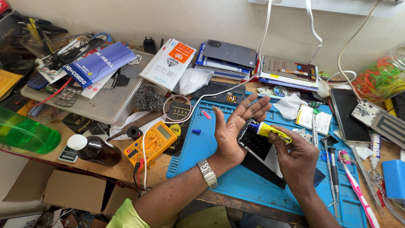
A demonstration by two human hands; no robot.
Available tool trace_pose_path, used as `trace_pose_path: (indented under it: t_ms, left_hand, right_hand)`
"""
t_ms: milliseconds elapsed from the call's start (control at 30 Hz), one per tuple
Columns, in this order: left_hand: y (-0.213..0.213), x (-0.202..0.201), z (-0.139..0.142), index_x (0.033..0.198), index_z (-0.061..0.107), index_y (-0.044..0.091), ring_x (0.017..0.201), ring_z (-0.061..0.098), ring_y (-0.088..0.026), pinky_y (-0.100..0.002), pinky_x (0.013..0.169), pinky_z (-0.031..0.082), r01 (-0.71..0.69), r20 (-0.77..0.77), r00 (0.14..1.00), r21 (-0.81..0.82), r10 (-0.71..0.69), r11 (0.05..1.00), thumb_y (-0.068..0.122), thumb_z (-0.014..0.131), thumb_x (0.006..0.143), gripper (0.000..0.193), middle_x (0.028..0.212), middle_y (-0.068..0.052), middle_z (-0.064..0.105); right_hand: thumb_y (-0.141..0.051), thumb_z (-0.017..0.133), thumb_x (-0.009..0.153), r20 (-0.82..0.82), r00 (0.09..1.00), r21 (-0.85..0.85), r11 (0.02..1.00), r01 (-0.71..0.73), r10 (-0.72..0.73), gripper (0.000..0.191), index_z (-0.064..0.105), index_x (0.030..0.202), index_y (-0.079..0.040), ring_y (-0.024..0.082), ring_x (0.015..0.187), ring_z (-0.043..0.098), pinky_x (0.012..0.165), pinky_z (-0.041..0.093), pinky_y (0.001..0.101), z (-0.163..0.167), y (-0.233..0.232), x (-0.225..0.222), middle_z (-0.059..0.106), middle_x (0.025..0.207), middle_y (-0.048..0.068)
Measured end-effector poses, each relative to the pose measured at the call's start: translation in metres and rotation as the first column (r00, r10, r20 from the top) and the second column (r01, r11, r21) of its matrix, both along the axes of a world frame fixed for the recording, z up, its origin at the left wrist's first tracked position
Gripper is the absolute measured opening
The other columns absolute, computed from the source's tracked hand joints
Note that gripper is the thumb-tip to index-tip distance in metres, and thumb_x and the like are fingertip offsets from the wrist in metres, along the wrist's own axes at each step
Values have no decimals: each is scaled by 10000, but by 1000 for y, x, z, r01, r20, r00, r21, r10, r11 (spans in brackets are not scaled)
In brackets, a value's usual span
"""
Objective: The person applies adhesive from a tube to the frame of a mobile phone, peels a protective film off a new screen assembly, and uses a pair of scissors to trim a small piece of tape or adhesive before attaching it to the screen.
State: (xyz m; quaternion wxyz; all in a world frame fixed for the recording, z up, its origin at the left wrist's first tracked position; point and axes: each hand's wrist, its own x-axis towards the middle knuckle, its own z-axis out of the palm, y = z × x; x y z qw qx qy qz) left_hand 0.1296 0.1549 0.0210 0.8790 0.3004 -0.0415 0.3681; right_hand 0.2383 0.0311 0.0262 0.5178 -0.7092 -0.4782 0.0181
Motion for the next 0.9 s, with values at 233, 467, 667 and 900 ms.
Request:
trace_pose_path:
  t_ms: [233, 467, 667, 900]
  left_hand:
    - [1, 0, -1, 1604, 301, -1, 1520, 387, -327, -431, 1286, 282, -15, -3, 1000, -7, 15, 1000, 883, 214, 896, 1136, 1613, -241, 405]
    - [6, 7, -12, 1530, 404, -13, 1360, 547, -346, -435, 1153, 447, -78, -69, 995, -114, 71, 990, 842, 199, 923, 1069, 1498, -248, 516]
    - [11, 9, -22, 1436, 487, -31, 1216, 636, -342, -435, 1055, 528, -149, -151, 981, -210, 119, 966, 834, 171, 938, 1046, 1353, -258, 611]
    - [24, 3, -14, 1463, 472, -14, 1305, 606, -318, -441, 1101, 495, -142, -373, 921, -45, 115, 989, 831, 161, 917, 1052, 1415, -260, 601]
  right_hand:
    - [-89, 725, 943, -150, 988, 34, 999, -26, 31, 263, 735, 1199, -26, 126, 845, 744, 657, 579, 236, -5, 0, 3, 778, 974, 121]
    - [-41, 661, 1014, -444, 879, 281, 959, -46, 173, 237, 674, 1220, 76, 214, 938, 752, 866, 653, 350, -13, -7, 13, 737, 1069, 177]
    - [-25, 663, 1022, -525, 821, 347, 937, -36, 226, 246, 660, 1233, 101, 246, 927, 751, 862, 653, 387, -16, -12, 20, 729, 1080, 199]
    - [-19, 659, 1031, -516, 828, 381, 924, -5, 218, 234, 648, 1228, 106, 250, 983, 748, 866, 668, 426, -7, -13, 20, 720, 1122, 199]
